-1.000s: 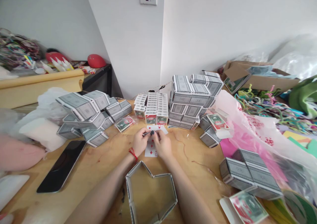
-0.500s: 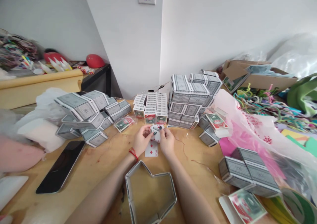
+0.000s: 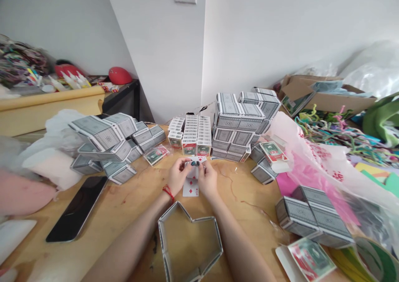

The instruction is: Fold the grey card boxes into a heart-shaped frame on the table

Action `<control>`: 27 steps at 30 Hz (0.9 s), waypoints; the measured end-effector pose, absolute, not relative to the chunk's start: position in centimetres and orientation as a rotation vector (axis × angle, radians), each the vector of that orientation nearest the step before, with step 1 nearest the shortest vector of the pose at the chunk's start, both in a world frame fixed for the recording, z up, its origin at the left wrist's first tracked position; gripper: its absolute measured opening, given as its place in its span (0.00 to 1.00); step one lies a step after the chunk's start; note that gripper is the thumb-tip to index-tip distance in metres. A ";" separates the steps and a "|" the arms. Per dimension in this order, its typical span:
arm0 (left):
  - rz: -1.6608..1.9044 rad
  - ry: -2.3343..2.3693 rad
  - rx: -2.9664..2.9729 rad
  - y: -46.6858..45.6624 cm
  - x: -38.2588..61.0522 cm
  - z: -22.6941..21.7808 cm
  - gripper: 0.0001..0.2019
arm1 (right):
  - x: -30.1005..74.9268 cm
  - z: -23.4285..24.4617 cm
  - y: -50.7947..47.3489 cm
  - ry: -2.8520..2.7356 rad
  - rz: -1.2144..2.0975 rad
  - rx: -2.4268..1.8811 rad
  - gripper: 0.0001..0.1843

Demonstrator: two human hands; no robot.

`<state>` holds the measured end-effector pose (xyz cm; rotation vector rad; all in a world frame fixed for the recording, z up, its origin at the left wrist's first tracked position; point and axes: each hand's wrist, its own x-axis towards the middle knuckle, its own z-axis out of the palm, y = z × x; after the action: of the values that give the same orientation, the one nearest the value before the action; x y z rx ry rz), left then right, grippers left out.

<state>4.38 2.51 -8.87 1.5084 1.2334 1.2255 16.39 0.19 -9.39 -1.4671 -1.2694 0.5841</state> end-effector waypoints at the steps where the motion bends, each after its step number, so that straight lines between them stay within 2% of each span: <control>1: 1.219 1.248 1.492 2.6 4.4 -8.8 0.11 | 16.3 -9.3 0.1 -1.291 0.582 -1.460 0.16; 11: 1.249 1.366 1.542 2.7 4.2 -8.8 0.11 | 15.4 -9.0 -0.6 -1.400 0.505 -1.563 0.18; 18: 1.274 1.396 1.688 2.4 4.4 -9.1 0.12 | 15.8 -9.3 0.0 -1.391 0.568 -1.499 0.21; 27: 1.253 1.319 1.590 2.4 4.4 -8.7 0.10 | 16.1 -9.6 0.3 -1.255 0.677 -1.450 0.19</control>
<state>4.40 2.42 -8.73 1.5901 1.3187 1.2532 16.10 0.34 -9.62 -1.4500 -1.2554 0.6766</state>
